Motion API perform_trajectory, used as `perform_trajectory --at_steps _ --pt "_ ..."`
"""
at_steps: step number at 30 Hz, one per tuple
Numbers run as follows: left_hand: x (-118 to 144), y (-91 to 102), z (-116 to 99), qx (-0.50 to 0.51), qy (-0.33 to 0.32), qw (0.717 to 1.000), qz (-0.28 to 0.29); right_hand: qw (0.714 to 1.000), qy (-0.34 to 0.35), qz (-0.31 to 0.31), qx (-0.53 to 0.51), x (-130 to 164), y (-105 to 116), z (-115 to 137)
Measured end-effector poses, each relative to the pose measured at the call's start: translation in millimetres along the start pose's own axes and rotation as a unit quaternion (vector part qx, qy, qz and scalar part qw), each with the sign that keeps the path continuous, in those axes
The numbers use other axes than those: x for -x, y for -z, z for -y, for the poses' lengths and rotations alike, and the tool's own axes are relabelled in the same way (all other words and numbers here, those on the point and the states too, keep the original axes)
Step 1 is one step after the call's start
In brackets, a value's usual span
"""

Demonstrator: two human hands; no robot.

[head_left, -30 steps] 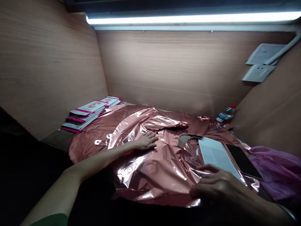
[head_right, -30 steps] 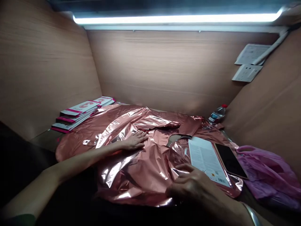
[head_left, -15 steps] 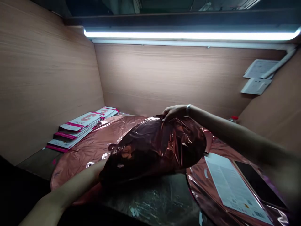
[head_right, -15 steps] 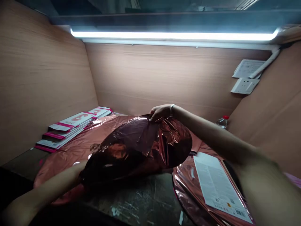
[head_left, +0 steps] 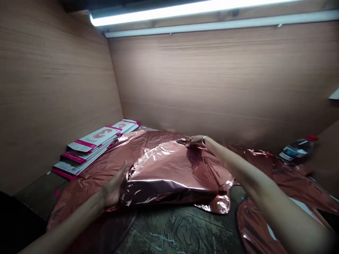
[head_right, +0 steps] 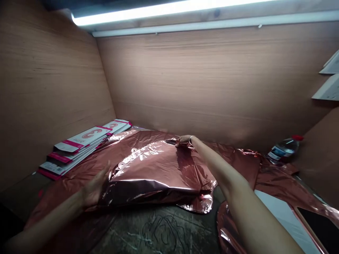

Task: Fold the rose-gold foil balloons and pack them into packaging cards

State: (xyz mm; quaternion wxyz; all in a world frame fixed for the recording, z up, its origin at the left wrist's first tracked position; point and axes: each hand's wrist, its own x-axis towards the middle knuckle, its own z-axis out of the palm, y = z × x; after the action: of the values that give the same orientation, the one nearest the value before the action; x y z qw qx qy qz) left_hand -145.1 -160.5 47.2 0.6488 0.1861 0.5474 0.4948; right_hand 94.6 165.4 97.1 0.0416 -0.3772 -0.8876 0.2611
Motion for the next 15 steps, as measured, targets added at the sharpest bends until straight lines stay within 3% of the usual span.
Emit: perform_trajectory --at_steps 5,10,15 --pt "7.1 6.2 10.9 0.043 0.101 0.994 -0.026 0.998 -0.042 0.038 0.02 -15.8 -15.8 -27.4" --pt "4.6 -1.8 13.4 0.009 0.064 0.997 -0.037 0.996 -0.061 0.032 0.055 -29.1 -31.0 -44.7" --pt "-1.5 8.1 21.4 -0.113 0.007 0.989 -0.09 0.991 -0.051 -0.067 0.108 -24.5 -55.1 -52.0"
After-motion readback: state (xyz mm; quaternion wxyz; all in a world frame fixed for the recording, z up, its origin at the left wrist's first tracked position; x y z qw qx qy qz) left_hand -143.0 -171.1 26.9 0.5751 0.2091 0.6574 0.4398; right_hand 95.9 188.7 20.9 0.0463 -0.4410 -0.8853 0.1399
